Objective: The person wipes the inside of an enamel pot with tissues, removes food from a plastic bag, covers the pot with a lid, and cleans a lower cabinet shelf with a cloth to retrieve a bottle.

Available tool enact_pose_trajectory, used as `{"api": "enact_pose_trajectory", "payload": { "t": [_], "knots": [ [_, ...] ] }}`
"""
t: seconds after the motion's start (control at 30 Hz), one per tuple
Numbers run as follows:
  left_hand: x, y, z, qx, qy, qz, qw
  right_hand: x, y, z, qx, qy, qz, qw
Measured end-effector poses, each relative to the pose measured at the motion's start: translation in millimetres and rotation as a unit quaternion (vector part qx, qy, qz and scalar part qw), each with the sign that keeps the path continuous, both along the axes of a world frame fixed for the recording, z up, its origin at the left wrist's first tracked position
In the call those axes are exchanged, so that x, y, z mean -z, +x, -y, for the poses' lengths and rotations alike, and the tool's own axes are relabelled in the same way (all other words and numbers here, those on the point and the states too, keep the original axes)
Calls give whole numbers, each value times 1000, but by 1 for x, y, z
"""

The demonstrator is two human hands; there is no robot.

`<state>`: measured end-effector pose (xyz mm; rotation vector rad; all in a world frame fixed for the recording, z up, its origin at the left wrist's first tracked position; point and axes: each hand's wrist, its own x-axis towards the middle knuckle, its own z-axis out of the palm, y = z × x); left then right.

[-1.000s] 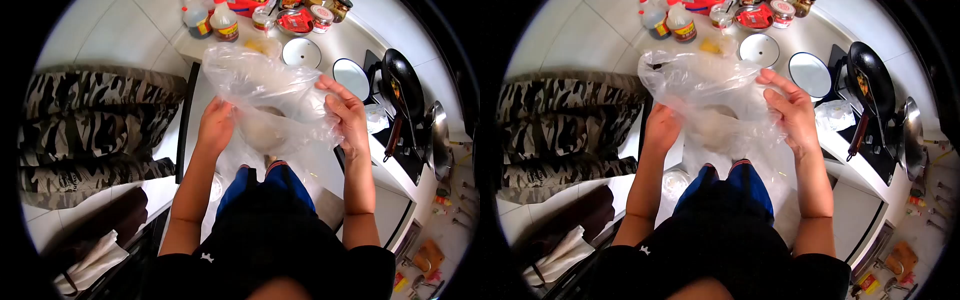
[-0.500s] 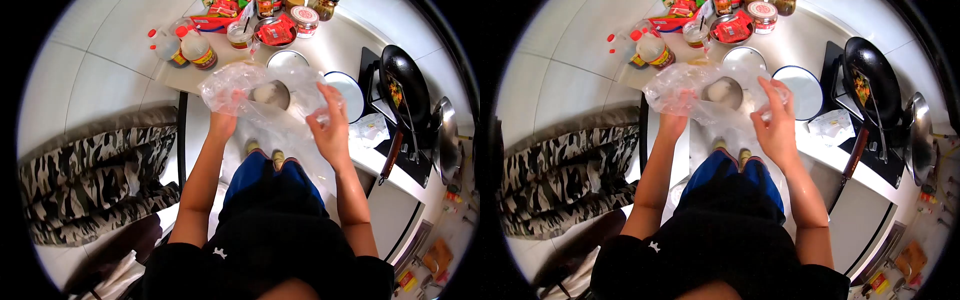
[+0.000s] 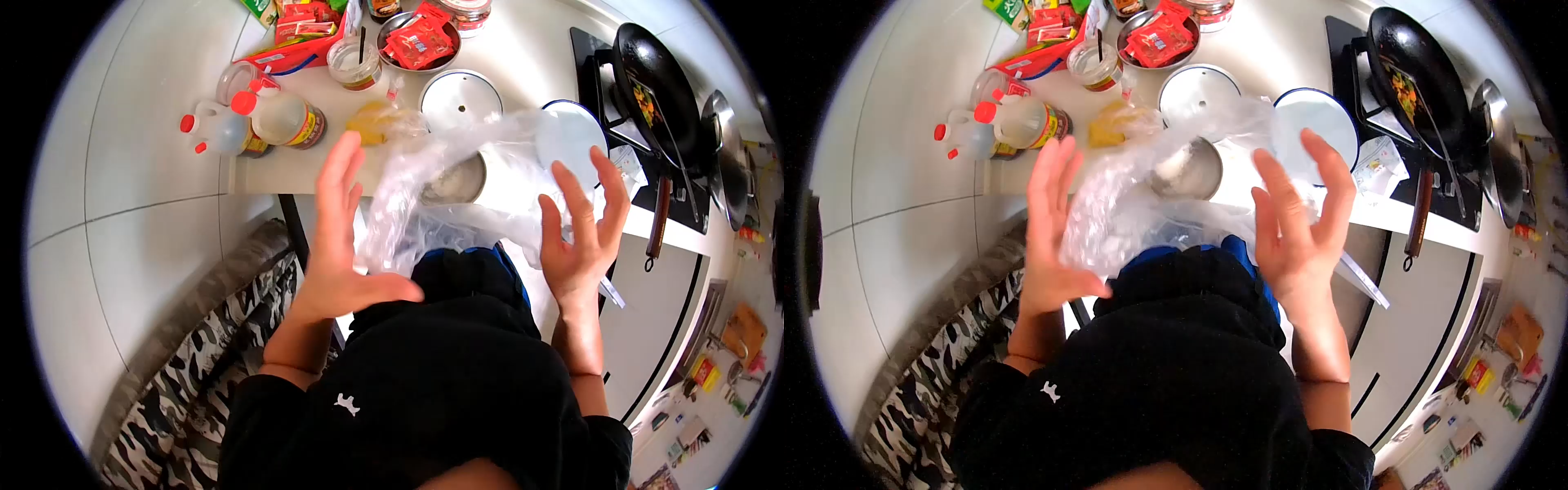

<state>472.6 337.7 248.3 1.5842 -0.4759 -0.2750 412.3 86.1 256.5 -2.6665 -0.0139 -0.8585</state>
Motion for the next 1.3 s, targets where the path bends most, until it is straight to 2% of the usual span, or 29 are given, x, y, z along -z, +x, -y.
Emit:
{"api": "enact_pose_trajectory", "payload": {
  "t": [0.03, 0.1, 0.17, 0.2, 0.23, 0.27, 0.3, 0.33, 0.4, 0.47, 0.5, 0.53, 0.57, 0.63, 0.67, 0.7, 0.77, 0.8, 0.87, 0.9, 0.97, 1.0, 1.1, 1.2, 1.3],
  "knots": [
    [-3, 3, 10, -13, 73, 39, 996, 2, 4, -8, -30, 9, 19, 999],
    [11, 14, 29, -63, 125, 126, 982, 0, 10, -17, -141, -57, 42, 988],
    [25, 26, 26, -64, 59, 35, 996, 0, 17, -30, -274, -5, 6, 962],
    [27, 29, 25, -61, 26, -12, 998, 14, 23, -31, -282, 26, -42, 958],
    [25, 29, 26, -57, -25, -36, 997, 26, 27, -30, -220, 13, -146, 965],
    [21, 27, 27, -53, -76, -63, 994, 43, 36, -24, -158, -82, -283, 942],
    [18, 26, 28, -49, -127, -88, 987, 54, 44, -18, -93, -174, -411, 890],
    [18, 25, 26, -17, -108, -102, 989, 53, 48, -16, -98, -155, -339, 923],
    [19, 26, 23, -46, -120, -86, 988, 46, 55, -16, -108, -113, -188, 970],
    [19, 29, 17, -75, -141, -76, 984, 8, 49, -18, -120, 4, -82, 989],
    [14, 30, 18, -66, -91, -23, 993, -5, 42, -21, -127, 60, -27, 990],
    [6, 31, 20, -56, -40, 30, 997, -8, 30, -28, -167, 101, -41, 980],
    [0, 31, 15, -34, 27, 59, 997, -3, 19, -29, -251, 102, -121, 955],
    [-11, 32, 5, 11, 152, 127, 980, 18, 11, -29, -295, 86, -231, 923],
    [-22, 33, 3, 27, 216, 159, 963, 25, 10, -27, -258, 56, -268, 927],
    [-28, 34, 3, 41, 279, 193, 940, 45, 11, -22, -203, 17, -255, 945],
    [-23, 30, 3, 16, 340, 282, 897, 80, 25, -8, -114, -126, -312, 935],
    [-21, 29, 4, 3, 367, 328, 870, 90, 35, -5, -93, -116, -345, 927],
    [-24, 29, 10, -28, 375, 356, 856, 107, 50, 0, -51, -95, -410, 906],
    [-25, 27, 12, -44, 378, 368, 848, 116, 52, 0, -49, -62, -370, 926],
    [-32, 25, 16, -37, 340, 347, 874, 132, 55, 1, -41, 3, -286, 957],
    [-33, 22, 18, -34, 320, 334, 886, 140, 56, 3, -59, -19, -269, 961],
    [-34, 12, 22, -13, 251, 203, 946, 165, 57, 5, -50, 15, -271, 961],
    [-34, 13, 18, -36, 199, 182, 962, 159, 41, -8, -22, -75, -171, 982],
    [-31, 15, 16, -51, 156, 152, 975, 122, 38, -12, -53, -42, -151, 986]
  ]
}}
